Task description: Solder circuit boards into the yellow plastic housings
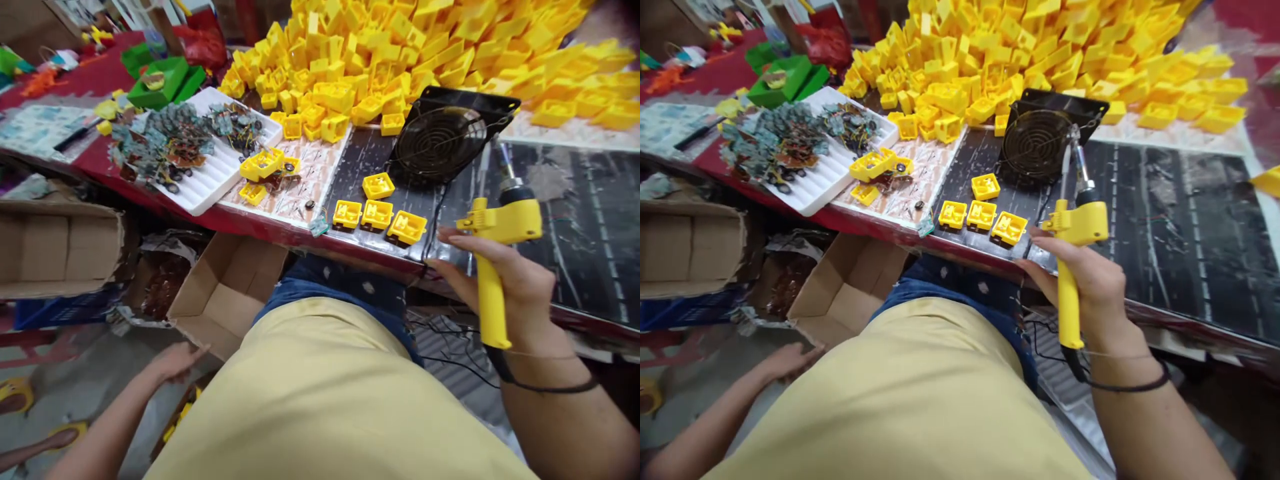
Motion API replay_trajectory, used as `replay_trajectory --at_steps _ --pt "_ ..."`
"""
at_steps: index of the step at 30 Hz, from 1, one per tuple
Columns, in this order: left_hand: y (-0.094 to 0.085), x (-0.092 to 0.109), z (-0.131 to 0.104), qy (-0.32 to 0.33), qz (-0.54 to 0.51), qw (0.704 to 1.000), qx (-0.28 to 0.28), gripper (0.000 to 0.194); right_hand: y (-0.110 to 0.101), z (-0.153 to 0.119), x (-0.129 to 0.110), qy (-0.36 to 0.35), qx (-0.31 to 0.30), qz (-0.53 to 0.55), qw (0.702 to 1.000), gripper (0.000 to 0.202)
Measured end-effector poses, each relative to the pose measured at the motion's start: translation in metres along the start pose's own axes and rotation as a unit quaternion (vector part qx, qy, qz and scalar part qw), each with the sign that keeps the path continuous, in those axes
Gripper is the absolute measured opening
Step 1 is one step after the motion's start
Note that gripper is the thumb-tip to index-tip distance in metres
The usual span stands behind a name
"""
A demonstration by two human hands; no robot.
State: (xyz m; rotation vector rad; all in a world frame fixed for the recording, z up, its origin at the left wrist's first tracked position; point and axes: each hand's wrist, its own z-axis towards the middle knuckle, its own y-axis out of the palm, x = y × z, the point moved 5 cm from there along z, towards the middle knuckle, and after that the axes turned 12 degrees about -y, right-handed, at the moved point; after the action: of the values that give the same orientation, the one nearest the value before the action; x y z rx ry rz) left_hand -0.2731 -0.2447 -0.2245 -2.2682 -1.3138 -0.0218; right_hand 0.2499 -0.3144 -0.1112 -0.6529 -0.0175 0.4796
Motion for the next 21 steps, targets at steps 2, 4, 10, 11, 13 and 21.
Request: replay_trajectory --at_steps 2,4,10,11,13,21 --pt "0.011 0.057 -0.025 0.081 0.093 0.992 0.018 0.033 0.009 -0.002 0.005 -0.005 -0.028 -0.005 1.0 0.05" --pt "0.037 0.14 -0.061 0.324 0.131 0.932 0.091 0.014 0.018 0.002 0.01 -0.012 -0.049 -0.011 0.999 0.052" --pt "0.166 0.293 -0.126 0.707 0.278 0.645 0.086 0.067 0.043 0.027 0.019 -0.046 -0.105 -0.025 0.993 0.045" --pt "0.178 0.302 -0.121 0.704 0.29 0.645 0.067 0.073 0.046 0.029 0.02 -0.048 -0.106 -0.029 0.993 0.046" --pt "0.194 0.308 -0.108 0.698 0.299 0.649 0.034 0.071 0.053 0.029 0.022 -0.05 -0.11 -0.03 0.992 0.051" --pt "0.112 0.31 -0.125 0.679 0.141 0.707 -0.137 0.038 0.077 0.026 0.03 -0.031 -0.137 -0.041 0.989 0.062"
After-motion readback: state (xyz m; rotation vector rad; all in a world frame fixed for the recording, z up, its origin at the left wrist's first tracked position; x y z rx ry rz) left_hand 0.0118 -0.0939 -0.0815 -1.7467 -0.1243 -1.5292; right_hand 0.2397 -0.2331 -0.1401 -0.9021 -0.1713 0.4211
